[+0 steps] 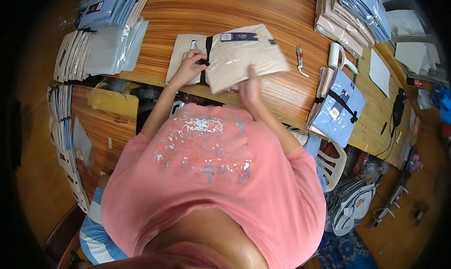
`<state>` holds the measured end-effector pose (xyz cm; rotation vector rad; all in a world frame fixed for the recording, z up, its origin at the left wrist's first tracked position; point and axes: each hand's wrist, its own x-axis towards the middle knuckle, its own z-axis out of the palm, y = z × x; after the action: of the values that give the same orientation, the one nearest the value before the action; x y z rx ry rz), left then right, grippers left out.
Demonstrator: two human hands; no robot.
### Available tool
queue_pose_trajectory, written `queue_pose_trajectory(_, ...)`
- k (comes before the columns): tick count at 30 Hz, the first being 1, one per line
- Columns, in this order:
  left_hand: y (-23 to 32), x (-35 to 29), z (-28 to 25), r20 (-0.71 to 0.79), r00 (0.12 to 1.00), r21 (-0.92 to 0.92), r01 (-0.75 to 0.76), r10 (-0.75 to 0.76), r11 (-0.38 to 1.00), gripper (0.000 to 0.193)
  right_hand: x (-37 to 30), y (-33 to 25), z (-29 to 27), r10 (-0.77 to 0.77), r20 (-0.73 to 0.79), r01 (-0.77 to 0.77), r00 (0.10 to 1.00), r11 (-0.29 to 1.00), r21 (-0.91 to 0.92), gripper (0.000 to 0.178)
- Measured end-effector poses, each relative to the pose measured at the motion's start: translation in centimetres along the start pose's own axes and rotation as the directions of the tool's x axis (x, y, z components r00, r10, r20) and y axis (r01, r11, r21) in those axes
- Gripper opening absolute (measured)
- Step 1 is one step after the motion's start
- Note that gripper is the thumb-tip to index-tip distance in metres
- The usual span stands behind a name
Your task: The person picks up a shirt, spreads it on a table, and folds it using a template board. The person then places the folded shirt into a plastic bag, seals the bag, and moves it to a stack of finished items.
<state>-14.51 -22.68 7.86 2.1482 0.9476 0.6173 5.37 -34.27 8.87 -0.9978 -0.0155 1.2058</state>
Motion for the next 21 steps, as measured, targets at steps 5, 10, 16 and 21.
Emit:
queue_pose_trajectory(5, 2.5, -2.0, -1.0, -0.244, 0.943, 0.315, 0.300, -0.228, 0.900, 0.022, -1.2, -1.4, -1.0, 0.750, 0.315, -0.032, 0.582, 0.408, -0.912, 0.039)
queue_pose_trajectory(10, 1.4, -2.8, -0.7, -0.238, 0.937, 0.025, 0.271, -0.258, 0.962, 0.023, -1.9, -3.5, 4.2, 0.429, 0.877, 0.929, 0.216, -0.368, -0.049, 0.070)
queue_pose_trajectory(16, 2.2, -2.6, -1.5, -0.181, 0.932, 0.208, 0.348, -0.314, 0.914, 0.022, 3.1, 0.7, 3.6, 0.522, 0.835, 0.928, 0.171, -0.370, 0.041, 0.071)
queue_pose_trajectory(21, 5.5, -3.1, -2.6, -0.139, 0.907, 0.368, 0.420, -0.398, 0.829, 0.028, 3.0, 1.5, 4.7, 0.467, 0.841, 0.908, 0.274, -0.413, -0.066, 0.064)
